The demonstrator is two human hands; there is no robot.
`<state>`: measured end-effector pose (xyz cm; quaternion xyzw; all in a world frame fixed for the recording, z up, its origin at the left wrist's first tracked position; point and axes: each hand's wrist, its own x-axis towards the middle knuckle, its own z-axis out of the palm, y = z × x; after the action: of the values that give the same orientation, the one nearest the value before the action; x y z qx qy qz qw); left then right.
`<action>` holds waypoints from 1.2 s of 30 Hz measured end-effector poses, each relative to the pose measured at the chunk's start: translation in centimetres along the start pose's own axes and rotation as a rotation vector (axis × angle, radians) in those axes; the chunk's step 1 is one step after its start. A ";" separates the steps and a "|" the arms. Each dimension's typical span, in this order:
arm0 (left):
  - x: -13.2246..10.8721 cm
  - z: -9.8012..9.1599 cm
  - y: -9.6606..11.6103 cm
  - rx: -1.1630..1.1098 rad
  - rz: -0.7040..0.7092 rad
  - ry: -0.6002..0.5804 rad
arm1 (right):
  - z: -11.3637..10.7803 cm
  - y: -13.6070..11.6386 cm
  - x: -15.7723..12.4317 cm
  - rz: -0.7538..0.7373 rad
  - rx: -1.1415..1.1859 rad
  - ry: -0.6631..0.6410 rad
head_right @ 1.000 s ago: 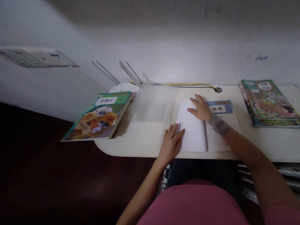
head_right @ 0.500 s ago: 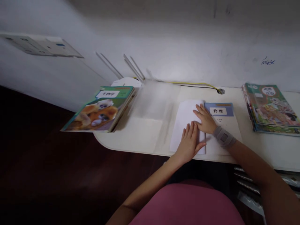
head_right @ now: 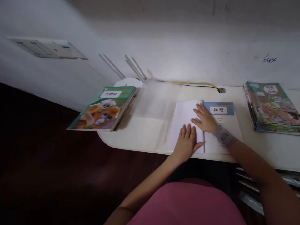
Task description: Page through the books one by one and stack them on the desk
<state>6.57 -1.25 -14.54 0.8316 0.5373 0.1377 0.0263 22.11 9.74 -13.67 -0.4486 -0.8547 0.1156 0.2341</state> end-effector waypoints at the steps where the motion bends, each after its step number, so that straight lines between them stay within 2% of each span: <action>1: 0.1 0.0 -0.3 0.006 -0.014 0.000 | 0.0 0.0 0.0 0.013 -0.005 0.008; 7: -0.1 -0.7 -1.3 0.045 -0.077 -0.001 | 0.4 0.0 0.1 0.125 -0.077 0.007; 12: -0.9 -1.5 -0.2 0.051 0.025 -0.017 | 0.4 -0.5 0.2 0.120 -0.152 -0.044; 20: -0.3 -2.0 -1.4 0.086 -0.063 -0.069 | 0.1 -0.6 0.1 0.122 -0.154 -0.048; 33: -0.7 -2.5 -2.1 0.118 -0.086 -0.095 | -0.1 -1.1 0.1 0.117 -0.256 -0.145; 36: -0.7 -3.1 -2.3 0.132 -0.074 -0.104 | 0.1 -1.2 0.3 0.123 -0.303 -0.174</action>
<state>3.48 -1.22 -12.10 0.8171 0.5736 0.0574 0.0043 21.04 9.32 -13.11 -0.5186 -0.8503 0.0381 0.0813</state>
